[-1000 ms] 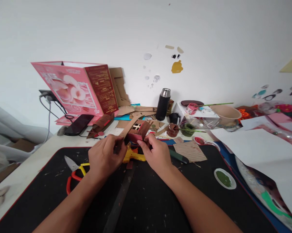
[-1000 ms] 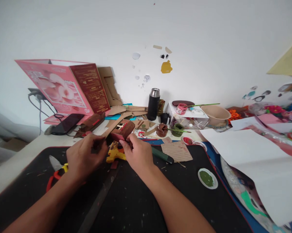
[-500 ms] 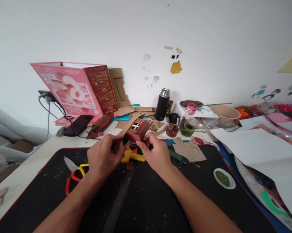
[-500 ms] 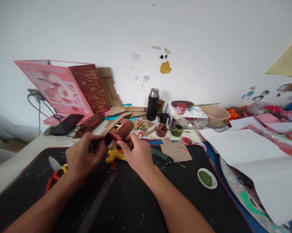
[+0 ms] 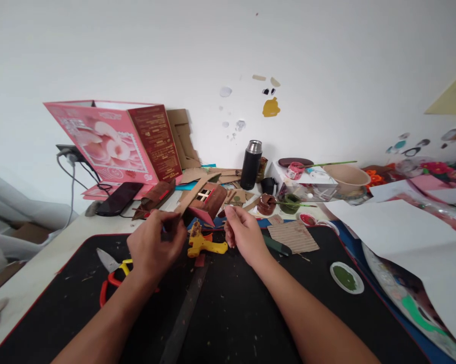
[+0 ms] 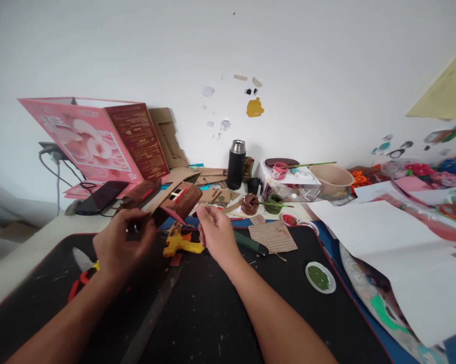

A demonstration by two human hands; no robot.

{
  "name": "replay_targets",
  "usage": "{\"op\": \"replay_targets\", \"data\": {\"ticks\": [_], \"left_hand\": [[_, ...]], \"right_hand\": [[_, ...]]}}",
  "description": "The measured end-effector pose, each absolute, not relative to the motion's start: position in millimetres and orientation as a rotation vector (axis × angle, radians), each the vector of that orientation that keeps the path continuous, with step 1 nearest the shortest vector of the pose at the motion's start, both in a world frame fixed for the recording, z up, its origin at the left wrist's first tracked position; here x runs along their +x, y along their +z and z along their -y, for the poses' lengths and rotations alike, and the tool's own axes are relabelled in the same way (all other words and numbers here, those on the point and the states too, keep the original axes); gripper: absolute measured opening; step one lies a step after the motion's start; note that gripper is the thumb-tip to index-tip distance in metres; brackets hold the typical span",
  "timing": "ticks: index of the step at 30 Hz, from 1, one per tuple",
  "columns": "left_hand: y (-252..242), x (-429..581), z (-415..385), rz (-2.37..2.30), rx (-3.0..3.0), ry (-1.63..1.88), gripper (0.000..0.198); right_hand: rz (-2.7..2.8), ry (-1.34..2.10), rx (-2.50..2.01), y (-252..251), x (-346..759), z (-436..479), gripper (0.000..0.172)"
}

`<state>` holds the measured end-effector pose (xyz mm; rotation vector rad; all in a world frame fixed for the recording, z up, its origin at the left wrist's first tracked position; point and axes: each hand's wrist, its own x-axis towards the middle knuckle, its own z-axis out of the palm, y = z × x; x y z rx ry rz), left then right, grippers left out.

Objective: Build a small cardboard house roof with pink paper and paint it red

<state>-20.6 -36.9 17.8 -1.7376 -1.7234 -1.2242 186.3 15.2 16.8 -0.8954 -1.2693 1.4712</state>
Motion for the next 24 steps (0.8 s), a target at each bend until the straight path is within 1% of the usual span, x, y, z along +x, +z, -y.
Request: {"op": "replay_targets", "data": {"ticks": [3,9,12,17,24], "left_hand": [[18.8,-21.0,37.8,1.556,-1.782,-1.165,0.008],[19.5,-20.3,39.6,1.326,-1.830,-1.114,0.020],[18.2,-18.2,39.4,1.332,-1.860,-1.114,0.024],[17.1,-14.5,36.1,1.353,-1.928,-1.151,0.041],[17.9,-13.8,32.2,1.334,-2.022,-1.236,0.043]], "right_hand": [[1.205,1.539,-0.878,16.5,185.8,-15.6,0.059],[1.107,1.615,-0.864,18.0,186.8,-15.7,0.059],[1.083,1.654,-0.850,18.5,186.9,-16.6,0.060],[1.057,1.636,-0.847,18.3,186.9,-19.0,0.063],[1.014,1.652,-0.820,18.1,187.6,-21.2,0.062]]}}
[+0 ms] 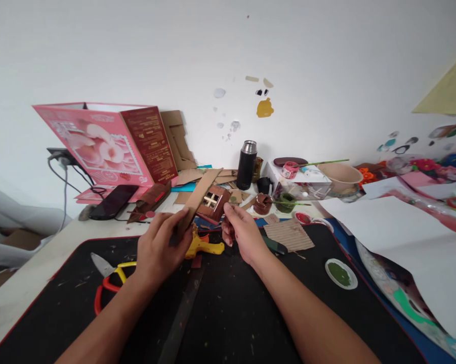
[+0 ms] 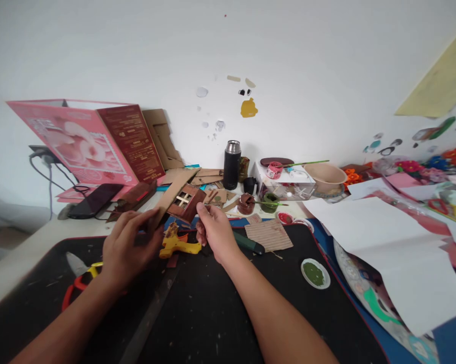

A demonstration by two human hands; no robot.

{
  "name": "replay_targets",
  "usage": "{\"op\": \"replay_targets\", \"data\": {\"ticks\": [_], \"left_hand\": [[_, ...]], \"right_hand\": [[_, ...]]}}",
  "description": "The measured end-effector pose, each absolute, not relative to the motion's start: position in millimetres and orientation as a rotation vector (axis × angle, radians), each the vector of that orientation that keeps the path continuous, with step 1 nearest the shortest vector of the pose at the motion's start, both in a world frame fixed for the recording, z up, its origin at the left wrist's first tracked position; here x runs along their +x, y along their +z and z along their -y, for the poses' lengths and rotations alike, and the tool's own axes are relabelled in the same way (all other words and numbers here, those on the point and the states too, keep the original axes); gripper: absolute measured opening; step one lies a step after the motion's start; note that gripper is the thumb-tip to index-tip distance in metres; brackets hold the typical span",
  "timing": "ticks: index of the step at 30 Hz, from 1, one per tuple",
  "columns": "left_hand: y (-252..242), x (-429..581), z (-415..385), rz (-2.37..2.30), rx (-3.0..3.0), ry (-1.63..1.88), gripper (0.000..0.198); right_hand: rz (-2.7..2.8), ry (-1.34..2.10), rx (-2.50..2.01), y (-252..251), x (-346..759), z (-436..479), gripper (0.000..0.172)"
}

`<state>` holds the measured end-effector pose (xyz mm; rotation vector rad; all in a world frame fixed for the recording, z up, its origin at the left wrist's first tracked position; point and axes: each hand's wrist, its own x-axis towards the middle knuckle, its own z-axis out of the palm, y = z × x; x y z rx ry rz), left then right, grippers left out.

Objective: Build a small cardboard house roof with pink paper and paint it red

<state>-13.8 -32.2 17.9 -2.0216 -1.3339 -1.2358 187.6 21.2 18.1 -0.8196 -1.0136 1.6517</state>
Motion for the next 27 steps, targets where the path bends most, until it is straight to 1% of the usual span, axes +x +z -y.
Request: {"op": "replay_targets", "data": {"ticks": [6,12,19,21,24,27], "left_hand": [[19.0,-14.6,30.4,1.357,-2.000,-1.303,0.039],[20.3,-15.9,30.1,1.406,-2.116,-1.403,0.044],[12.6,-17.9,30.0,1.522,-2.260,-1.598,0.045],[11.2,-18.4,30.4,1.565,-2.293,-1.710,0.040],[12.7,-17.7,30.3,1.601,-2.253,-1.908,0.025],[16.1,-16.6,28.5,1.638,-2.131,-2.002,0.022]], "right_hand": [[1.015,1.661,-0.797,18.9,187.8,-20.3,0.060],[1.014,1.667,-0.784,18.7,187.9,-19.7,0.058],[1.014,1.656,-0.792,17.6,188.9,-20.8,0.057],[1.016,1.659,-0.789,17.7,189.1,-20.7,0.056],[1.029,1.661,-0.784,17.4,188.7,-19.9,0.055],[1.043,1.674,-0.781,16.0,187.4,-18.7,0.056]]}}
